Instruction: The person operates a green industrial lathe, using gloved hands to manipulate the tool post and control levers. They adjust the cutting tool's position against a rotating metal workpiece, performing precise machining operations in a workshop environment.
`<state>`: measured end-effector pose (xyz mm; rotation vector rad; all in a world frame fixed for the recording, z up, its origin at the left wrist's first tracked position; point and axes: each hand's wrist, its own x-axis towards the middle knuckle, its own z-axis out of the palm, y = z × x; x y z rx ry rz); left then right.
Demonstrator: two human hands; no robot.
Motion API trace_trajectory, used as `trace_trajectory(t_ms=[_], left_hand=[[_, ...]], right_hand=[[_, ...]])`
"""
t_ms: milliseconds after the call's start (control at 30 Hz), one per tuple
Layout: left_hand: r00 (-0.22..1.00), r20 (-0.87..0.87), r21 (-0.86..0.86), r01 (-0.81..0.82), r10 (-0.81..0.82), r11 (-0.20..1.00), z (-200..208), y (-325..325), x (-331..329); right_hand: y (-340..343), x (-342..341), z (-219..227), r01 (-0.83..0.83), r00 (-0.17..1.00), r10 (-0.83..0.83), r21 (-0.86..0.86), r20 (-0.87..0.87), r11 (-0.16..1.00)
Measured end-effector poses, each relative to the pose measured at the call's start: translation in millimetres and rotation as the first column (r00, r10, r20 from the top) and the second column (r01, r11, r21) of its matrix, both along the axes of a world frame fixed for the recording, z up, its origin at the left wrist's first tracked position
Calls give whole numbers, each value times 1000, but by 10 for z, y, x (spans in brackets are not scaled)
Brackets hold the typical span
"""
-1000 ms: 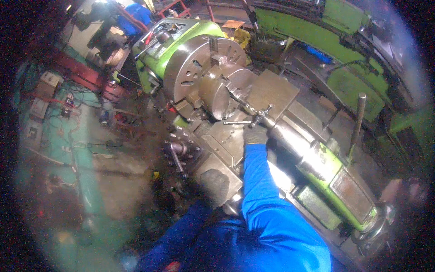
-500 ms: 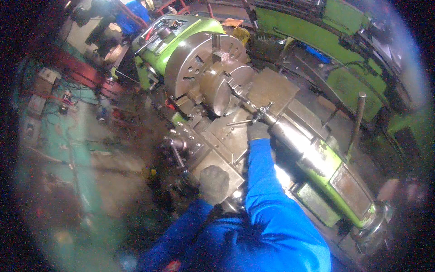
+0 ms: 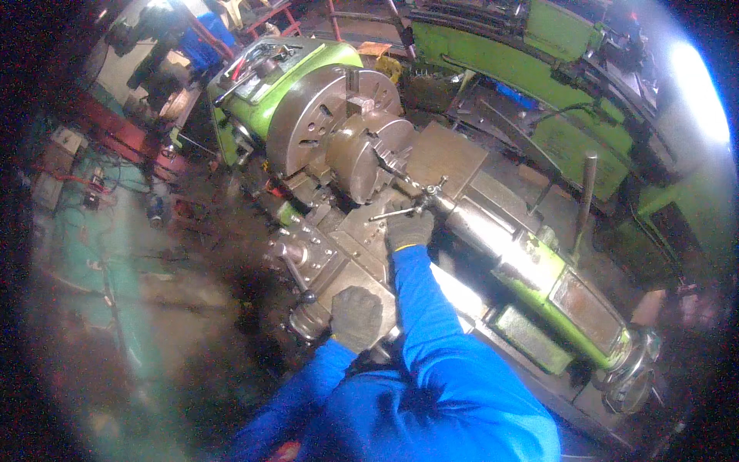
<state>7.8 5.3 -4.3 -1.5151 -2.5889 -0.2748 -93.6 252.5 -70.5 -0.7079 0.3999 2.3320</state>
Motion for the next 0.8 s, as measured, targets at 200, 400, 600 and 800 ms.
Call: trace_trajectory(t_ms=[200, 400, 600, 800], left_hand=[[996, 86, 11, -3, 2, 1000, 71, 2, -8], [997, 70, 126, 21, -29, 992, -53, -24, -29], [997, 77, 63, 7, -12, 998, -2, 7, -9], [990, 137, 77, 1, -12, 997, 42, 39, -21]], right_hand=[[14, -37, -350, -100, 992, 109, 129, -69, 987], [-53, 15, -155, -71, 997, 71, 278, 9, 958], [-4, 13, -244, -95, 989, 109, 135, -101, 986], [15, -15, -182, -67, 997, 62, 140, 37, 988]])
